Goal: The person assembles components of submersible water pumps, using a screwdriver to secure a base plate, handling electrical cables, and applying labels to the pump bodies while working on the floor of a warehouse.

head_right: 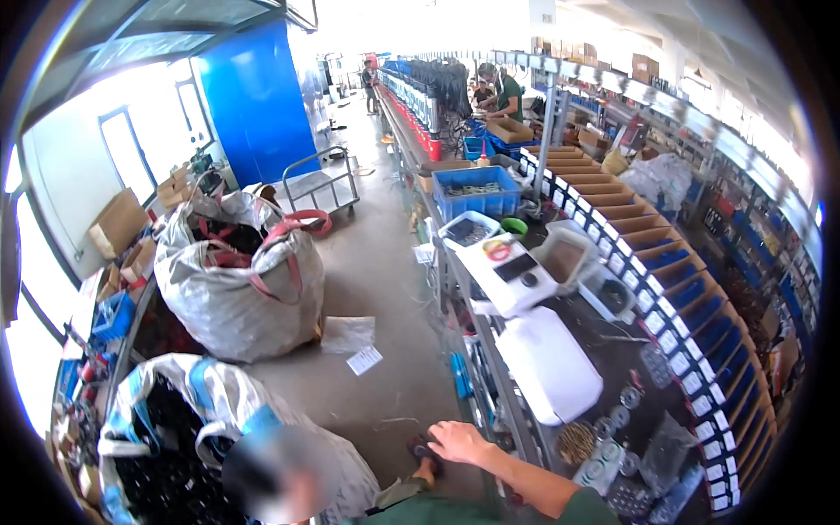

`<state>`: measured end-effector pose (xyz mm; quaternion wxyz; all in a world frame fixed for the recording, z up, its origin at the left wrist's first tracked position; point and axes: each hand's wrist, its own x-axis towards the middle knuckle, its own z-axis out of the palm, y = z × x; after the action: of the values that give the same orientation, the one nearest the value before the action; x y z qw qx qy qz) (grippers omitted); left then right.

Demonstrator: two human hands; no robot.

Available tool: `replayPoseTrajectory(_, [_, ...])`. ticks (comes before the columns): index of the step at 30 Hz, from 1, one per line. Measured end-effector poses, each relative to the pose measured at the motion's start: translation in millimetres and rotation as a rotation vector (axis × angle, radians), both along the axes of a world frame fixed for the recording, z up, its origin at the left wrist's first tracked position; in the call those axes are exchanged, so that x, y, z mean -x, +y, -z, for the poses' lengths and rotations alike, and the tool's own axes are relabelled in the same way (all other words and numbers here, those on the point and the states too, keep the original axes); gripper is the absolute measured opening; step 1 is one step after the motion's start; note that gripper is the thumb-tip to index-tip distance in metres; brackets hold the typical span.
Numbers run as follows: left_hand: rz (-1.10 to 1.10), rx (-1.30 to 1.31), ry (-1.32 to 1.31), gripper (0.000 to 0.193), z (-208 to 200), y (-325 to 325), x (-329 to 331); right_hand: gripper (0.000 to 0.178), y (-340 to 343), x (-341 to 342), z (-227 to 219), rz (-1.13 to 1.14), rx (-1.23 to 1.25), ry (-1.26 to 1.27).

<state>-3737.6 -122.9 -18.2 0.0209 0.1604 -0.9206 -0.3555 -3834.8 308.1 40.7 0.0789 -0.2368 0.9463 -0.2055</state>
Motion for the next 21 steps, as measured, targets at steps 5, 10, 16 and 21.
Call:
replayPoseTrajectory(5, [0.125,-0.026,0.292,0.02,-86.7,71.4,346.0,0.034,10.5,187.0,-8.8,0.151,0.142,-0.084])
replayPoseTrajectory(10, [0.535,-0.405,0.2,0.021,-133.2,198.6,646.7,0.032,19.2,366.4,-6.7,0.395,0.405,-0.106])
replayPoseTrajectory(16, [0.945,-0.115,0.263,0.025,-151.8,355.3,976.7,0.034,61.7,602.9,18.4,0.657,0.544,-0.037])
replayPoseTrajectory(21, [1.074,-0.074,0.328,0.025,-156.4,479.4,1197.1,0.026,97.6,723.5,-52.3,0.975,0.868,-0.054])
